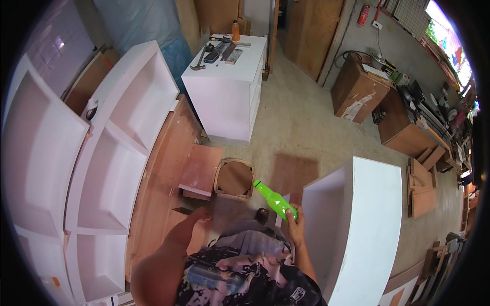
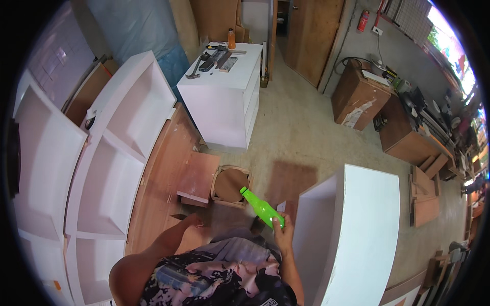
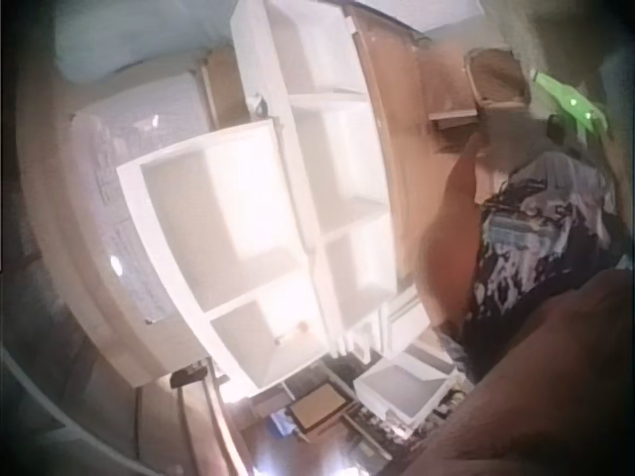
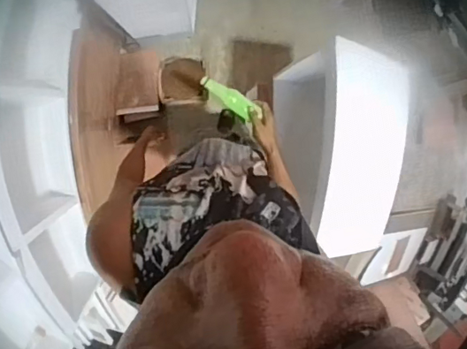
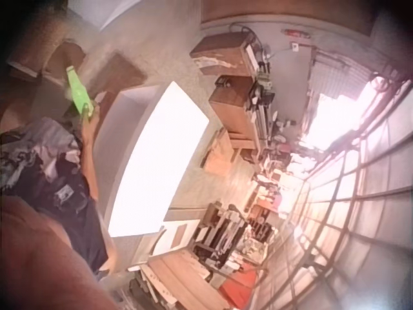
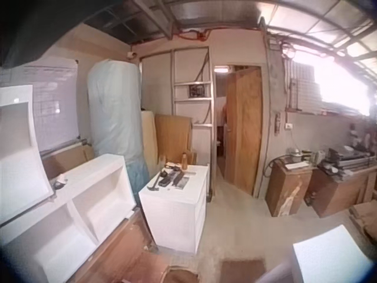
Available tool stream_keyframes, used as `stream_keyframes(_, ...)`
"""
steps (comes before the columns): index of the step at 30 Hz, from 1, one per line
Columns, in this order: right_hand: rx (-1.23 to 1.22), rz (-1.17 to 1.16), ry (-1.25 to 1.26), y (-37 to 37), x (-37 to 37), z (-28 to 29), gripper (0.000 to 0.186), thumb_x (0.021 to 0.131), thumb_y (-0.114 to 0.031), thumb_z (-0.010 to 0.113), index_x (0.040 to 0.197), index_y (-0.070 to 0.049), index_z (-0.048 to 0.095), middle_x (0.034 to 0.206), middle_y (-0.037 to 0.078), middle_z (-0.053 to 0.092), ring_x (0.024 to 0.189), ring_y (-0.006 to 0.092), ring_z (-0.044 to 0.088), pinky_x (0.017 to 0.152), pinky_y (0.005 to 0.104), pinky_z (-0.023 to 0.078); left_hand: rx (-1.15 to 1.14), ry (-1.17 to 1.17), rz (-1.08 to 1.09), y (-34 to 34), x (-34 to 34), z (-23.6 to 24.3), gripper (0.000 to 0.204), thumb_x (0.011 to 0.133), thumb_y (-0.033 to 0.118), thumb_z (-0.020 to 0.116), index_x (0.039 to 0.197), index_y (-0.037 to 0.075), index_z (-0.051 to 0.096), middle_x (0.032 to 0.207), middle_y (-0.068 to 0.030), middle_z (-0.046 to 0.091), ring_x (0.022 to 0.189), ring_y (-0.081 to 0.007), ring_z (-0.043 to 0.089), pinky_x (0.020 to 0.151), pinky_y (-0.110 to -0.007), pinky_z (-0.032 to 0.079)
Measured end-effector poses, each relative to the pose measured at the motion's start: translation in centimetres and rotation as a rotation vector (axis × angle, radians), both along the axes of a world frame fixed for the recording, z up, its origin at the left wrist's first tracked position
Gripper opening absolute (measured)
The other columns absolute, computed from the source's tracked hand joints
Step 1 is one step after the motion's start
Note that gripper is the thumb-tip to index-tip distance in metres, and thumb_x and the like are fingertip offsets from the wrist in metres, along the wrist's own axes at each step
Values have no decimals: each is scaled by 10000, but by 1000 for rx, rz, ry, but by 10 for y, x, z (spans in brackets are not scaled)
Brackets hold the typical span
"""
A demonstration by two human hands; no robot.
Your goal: The person uses shears to cut the label off a green plastic bottle and then proceeds to cut the bottle itself into sections. The person works in a cluttered workshop environment.
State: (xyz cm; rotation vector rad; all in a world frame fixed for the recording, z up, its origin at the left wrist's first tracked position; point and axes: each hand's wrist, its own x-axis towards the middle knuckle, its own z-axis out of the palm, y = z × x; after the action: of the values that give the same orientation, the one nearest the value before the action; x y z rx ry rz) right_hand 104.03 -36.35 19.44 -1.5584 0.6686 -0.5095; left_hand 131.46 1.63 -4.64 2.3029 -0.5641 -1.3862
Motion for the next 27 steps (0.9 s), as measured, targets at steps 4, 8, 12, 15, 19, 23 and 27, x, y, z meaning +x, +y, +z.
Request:
stream_keyframes(4,-38,-42,-46,-81,70,19,254,992,-220,613,1112,3,597,964,42,628,882,108,551,782,265,473,123,-331,-87,-46,63,22,355,921,379,588,898,65,751,956,-155,719,892,-337,693,805,-477,541)
stream_keyframes(8,-83,-143,-41,-146,128,26,254,1009,-236,594,1138,-17,582,975,41,611,880,116,548,781,267,472,-192,-761,413,-147,201,66,349,884,358,692,821,16,701,698,-177,669,665,-359,662,662,-487,515)
stream_keyframes(12,-17,-197,-32,-205,184,2,292,1024,-292,568,1139,-24,580,973,53,605,871,124,550,772,273,474,-676,-1056,602,-280,392,184,343,931,319,683,834,-7,637,733,-188,660,662,-328,649,613,-444,484)
stream_keyframes(15,-10,-269,40,-259,230,-15,317,1032,-326,549,1138,-29,580,963,59,601,837,134,561,725,289,494,-873,-1206,594,-397,511,287,205,918,214,690,943,11,680,912,-188,696,820,-338,686,724,-386,527)
stream_keyframes(19,26,-228,40,-345,339,-2,359,1037,-362,529,1133,-20,577,948,66,610,797,145,586,650,304,522,-861,-1386,567,-481,695,325,111,905,102,639,990,57,695,955,-166,684,891,-368,672,787,-442,530)
stream_keyframes(23,39,-111,122,-413,445,17,396,1024,-384,548,1141,-6,568,942,70,627,795,148,602,654,305,533,-494,-1299,540,-510,849,306,282,886,63,575,1138,105,696,1133,-162,685,1058,-361,648,932,-459,508)
stream_keyframes(27,42,-36,212,-459,511,23,413,1011,-401,561,1150,-12,561,944,73,632,798,154,618,630,305,549,-313,-1242,302,-503,945,277,397,876,73,594,1266,126,638,1312,-129,622,1201,-338,587,1019,-440,474)
